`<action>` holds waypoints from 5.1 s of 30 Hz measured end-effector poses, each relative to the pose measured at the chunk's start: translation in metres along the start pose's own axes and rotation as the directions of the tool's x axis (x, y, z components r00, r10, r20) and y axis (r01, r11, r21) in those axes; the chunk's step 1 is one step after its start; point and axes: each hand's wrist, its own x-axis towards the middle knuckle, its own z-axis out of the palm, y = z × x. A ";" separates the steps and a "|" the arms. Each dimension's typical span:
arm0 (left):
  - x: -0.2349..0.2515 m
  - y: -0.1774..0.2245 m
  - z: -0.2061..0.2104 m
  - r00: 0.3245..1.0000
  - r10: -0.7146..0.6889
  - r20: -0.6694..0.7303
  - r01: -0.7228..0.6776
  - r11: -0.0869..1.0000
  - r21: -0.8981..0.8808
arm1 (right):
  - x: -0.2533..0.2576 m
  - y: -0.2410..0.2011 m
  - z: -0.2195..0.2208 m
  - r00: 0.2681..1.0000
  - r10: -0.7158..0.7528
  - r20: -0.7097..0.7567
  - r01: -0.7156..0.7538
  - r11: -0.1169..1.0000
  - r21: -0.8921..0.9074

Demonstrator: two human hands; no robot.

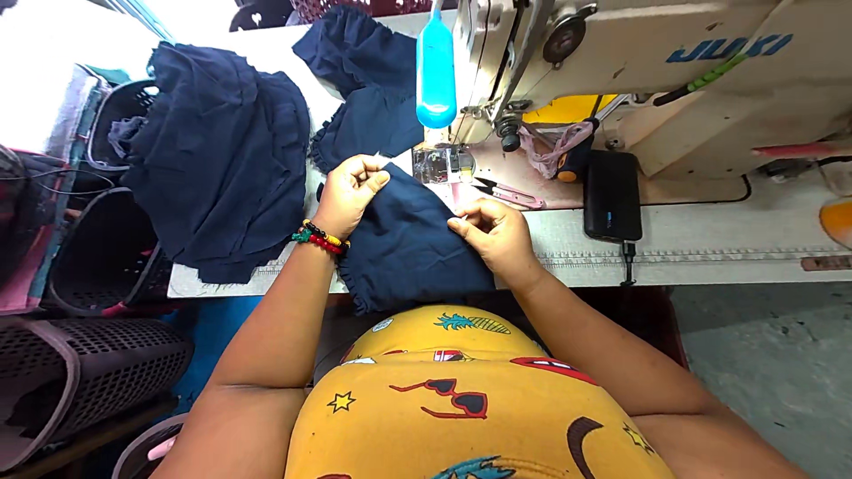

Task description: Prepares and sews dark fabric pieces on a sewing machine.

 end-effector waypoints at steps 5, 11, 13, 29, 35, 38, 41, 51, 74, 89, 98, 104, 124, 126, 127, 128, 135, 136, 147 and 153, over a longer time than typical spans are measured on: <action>0.000 0.003 -0.003 0.998 0.038 0.045 -0.036 0.999 -0.041 | -0.001 0.000 0.000 1.000 0.021 0.005 -0.021 0.999 0.024; 0.004 0.005 0.002 0.999 0.016 -0.037 -0.014 0.999 0.050 | -0.001 -0.002 0.000 1.000 0.018 -0.021 -0.017 1.000 0.017; 0.006 0.002 0.005 0.998 0.006 -0.056 -0.002 0.998 0.068 | 0.000 -0.002 0.000 0.999 0.016 -0.035 -0.015 1.000 0.015; 0.004 -0.003 0.002 0.999 -0.038 -0.011 0.038 0.999 -0.001 | -0.003 -0.002 -0.001 0.999 0.001 -0.032 -0.001 1.000 -0.007; 0.004 -0.008 0.002 1.000 0.001 -0.012 -0.002 0.999 -0.043 | -0.006 -0.001 0.002 0.993 -0.096 -0.070 0.090 0.992 -0.091; 0.004 -0.009 0.002 1.000 0.007 -0.011 -0.007 0.999 -0.041 | -0.006 0.000 0.004 0.988 -0.129 -0.080 0.117 0.983 -0.142; 0.004 -0.007 0.003 1.000 -0.019 -0.013 0.019 1.000 -0.001 | -0.005 -0.001 0.004 0.994 -0.087 -0.071 0.076 0.985 -0.155; 0.037 -0.008 0.027 0.927 0.107 0.359 -0.371 0.408 0.835 | 0.005 -0.008 0.006 0.999 -0.028 0.041 0.048 0.727 -0.685; -0.037 0.012 0.095 0.977 -0.036 0.211 -0.131 0.680 0.721 | -0.001 0.017 -0.032 0.887 -0.260 0.381 0.449 0.678 -0.583; 0.036 -0.012 0.065 0.927 0.003 0.375 -0.267 0.708 0.654 | 0.031 0.015 -0.023 0.918 -0.115 0.380 0.371 0.587 -0.719; 0.045 -0.018 0.064 0.919 0.021 0.395 -0.294 0.705 0.646 | 0.033 0.017 -0.019 0.938 -0.115 0.327 0.331 0.571 -0.751; 0.046 -0.017 0.064 0.919 0.021 0.394 -0.292 0.707 0.644 | 0.032 0.017 -0.019 0.942 -0.115 0.317 0.322 0.577 -0.751; 0.044 -0.014 0.065 0.915 -0.003 0.404 -0.286 0.700 0.654 | -0.027 0.077 -0.222 0.828 -0.248 -0.503 -0.364 0.446 -0.818; 0.044 -0.015 0.065 0.917 0.005 0.399 -0.289 0.698 0.656 | -0.027 0.079 -0.221 0.826 -0.258 -0.501 -0.363 0.436 -0.824; 0.045 -0.015 0.065 0.916 0.004 0.400 -0.290 0.697 0.656 | -0.027 0.078 -0.220 0.827 -0.254 -0.502 -0.367 0.432 -0.824; 0.045 -0.015 0.065 0.915 0.003 0.402 -0.291 0.696 0.656 | -0.027 0.076 -0.220 0.829 -0.242 -0.504 -0.374 0.430 -0.822; 0.046 -0.018 0.065 0.912 0.026 0.410 -0.315 0.685 0.657 | -0.031 0.073 -0.220 0.859 -0.163 -0.485 -0.423 0.307 -0.853; 0.045 -0.018 0.065 0.912 0.028 0.408 -0.314 0.686 0.656 | -0.031 0.073 -0.221 0.866 -0.151 -0.476 -0.417 0.305 -0.856; 0.046 -0.016 0.064 0.914 0.020 0.405 -0.307 0.687 0.659 | -0.031 0.075 -0.219 0.834 -0.233 -0.501 -0.384 0.406 -0.829; 0.051 -0.016 0.063 0.905 0.020 0.424 -0.310 0.714 0.628 | -0.045 0.023 -0.141 0.873 -0.425 -0.241 0.042 0.557 -0.830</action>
